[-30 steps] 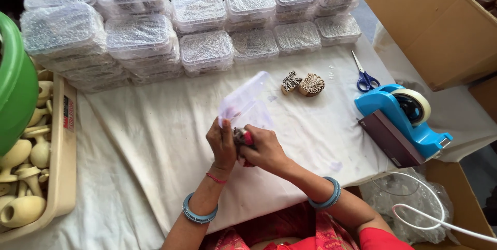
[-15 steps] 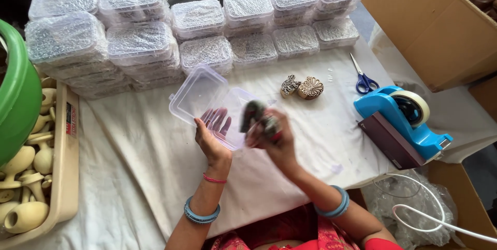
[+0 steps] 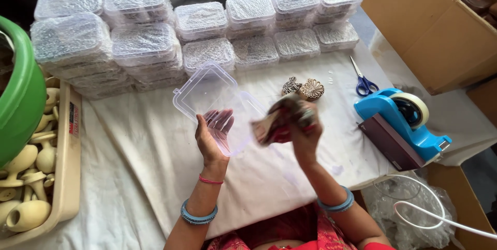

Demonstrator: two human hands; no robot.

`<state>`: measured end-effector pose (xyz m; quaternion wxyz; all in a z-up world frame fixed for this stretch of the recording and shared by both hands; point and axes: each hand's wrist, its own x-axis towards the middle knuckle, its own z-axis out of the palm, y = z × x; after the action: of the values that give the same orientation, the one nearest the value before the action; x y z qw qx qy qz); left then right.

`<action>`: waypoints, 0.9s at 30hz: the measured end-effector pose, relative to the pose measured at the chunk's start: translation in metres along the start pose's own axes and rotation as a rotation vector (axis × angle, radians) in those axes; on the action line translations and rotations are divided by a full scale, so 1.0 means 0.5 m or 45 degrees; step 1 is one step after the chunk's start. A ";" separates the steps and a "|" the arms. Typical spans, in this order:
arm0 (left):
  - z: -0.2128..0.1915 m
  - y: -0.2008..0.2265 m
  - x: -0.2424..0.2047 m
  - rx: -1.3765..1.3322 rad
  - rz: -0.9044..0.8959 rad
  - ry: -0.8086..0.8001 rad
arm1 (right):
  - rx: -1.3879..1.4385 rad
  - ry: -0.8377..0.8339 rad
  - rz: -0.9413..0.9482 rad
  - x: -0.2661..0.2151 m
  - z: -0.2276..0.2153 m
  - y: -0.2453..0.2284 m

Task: The person wipes the inside of a small, clear plastic container with a patterned cloth. They then place two decorative metal objects, one shaped like an elephant and the other like a flower, into the container and close the lid.

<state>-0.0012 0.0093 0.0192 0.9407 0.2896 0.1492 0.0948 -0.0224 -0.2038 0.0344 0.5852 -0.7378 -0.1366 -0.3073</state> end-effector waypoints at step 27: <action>0.005 -0.038 -0.016 0.752 0.113 -0.783 | 1.757 -0.459 1.955 0.018 0.050 0.093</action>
<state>-0.0061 -0.0095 0.0123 0.8130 0.5675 -0.1303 -0.0023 0.0180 -0.1945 0.0009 0.8879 -0.1673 0.1376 0.4059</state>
